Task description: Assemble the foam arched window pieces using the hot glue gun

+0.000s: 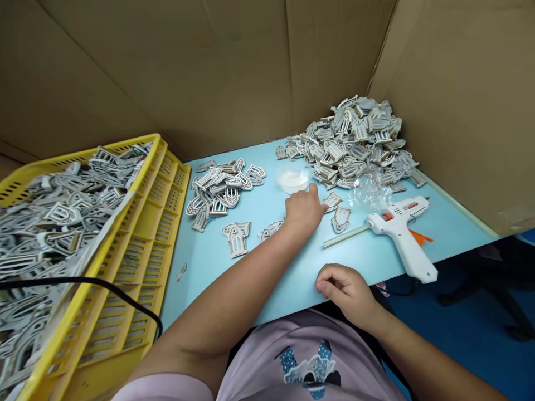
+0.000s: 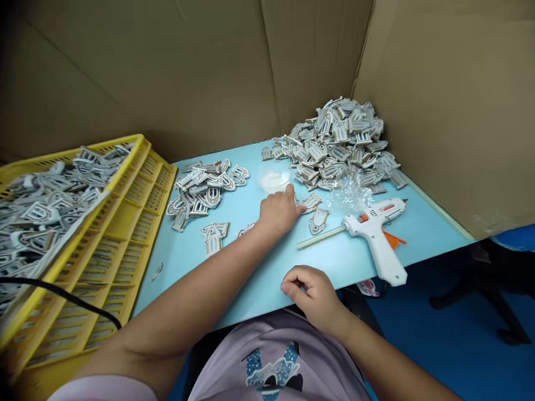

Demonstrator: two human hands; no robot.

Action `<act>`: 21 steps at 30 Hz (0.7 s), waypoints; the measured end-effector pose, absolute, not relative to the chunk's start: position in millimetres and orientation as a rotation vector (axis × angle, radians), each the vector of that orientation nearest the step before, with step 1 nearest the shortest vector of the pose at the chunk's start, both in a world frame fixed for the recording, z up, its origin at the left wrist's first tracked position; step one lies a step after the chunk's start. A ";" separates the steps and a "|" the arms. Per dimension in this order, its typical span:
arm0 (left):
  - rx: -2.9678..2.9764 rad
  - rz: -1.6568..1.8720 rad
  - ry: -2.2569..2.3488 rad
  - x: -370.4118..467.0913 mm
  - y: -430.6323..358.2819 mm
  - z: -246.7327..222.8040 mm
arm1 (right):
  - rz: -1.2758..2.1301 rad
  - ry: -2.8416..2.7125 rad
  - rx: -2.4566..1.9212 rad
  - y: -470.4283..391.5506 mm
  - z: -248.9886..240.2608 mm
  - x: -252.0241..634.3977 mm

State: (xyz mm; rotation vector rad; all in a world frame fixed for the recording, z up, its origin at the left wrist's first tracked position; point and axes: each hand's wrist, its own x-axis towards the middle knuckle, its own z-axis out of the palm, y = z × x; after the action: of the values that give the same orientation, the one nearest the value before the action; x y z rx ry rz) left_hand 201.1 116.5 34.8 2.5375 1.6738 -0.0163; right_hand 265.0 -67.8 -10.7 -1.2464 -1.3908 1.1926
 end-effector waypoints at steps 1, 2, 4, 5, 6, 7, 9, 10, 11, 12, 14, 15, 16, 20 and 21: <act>2.543 -0.020 1.672 199.9 116.3 34.6 | 1.192 -1.391 -1.247 -67.8 -10.3 264.9; 2.550 -0.024 1.667 197.8 116.2 34.5 | 1.191 -1.392 -1.248 -67.8 -9.9 264.8; 2.573 -0.033 1.634 192.5 116.4 34.6 | 1.190 -1.391 -1.251 -68.1 -8.5 264.5; 2.588 -0.039 1.610 189.6 116.6 34.5 | 1.189 -1.391 -1.252 -68.3 -7.8 264.3; 2.603 -0.046 1.583 186.6 116.7 34.2 | 1.189 -1.389 -1.253 -68.5 -7.2 264.2; 2.618 -0.051 1.559 183.7 116.7 33.9 | 1.189 -1.386 -1.253 -68.7 -6.7 264.1; 2.641 -0.056 1.525 177.9 116.1 33.0 | 1.191 -1.378 -1.251 -68.9 -6.4 263.9; 2.650 -0.054 1.513 175.1 115.5 32.5 | 1.194 -1.372 -1.250 -69.0 -6.7 263.9; 2.659 -0.048 1.501 172.4 114.7 31.8 | 1.198 -1.366 -1.248 -69.0 -7.2 263.9; 2.667 -0.040 1.490 169.7 113.7 31.1 | 1.203 -1.360 -1.246 -69.0 -7.8 263.9; 2.678 -0.014 1.469 164.9 111.5 29.3 | 1.213 -1.349 -1.241 -69.1 -9.4 263.8; 2.680 0.002 1.460 162.7 110.5 28.1 | 1.219 -1.343 -1.239 -69.1 -10.2 263.8; 2.679 0.022 1.454 160.8 109.7 26.7 | 1.225 -1.337 -1.237 -69.0 -11.0 263.8; 2.650 0.140 1.426 154.7 108.8 22.2 | 1.246 -1.305 -1.236 -69.2 -12.9 263.3; 2.637 0.180 1.415 153.2 108.9 22.2 | 1.250 -1.295 -1.235 -69.4 -12.8 263.0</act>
State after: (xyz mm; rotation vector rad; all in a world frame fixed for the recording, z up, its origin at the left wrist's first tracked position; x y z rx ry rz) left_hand 153.2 108.9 22.2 2.6373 1.4153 0.1802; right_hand 263.0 -69.4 -12.8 -1.2346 -1.2945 1.2504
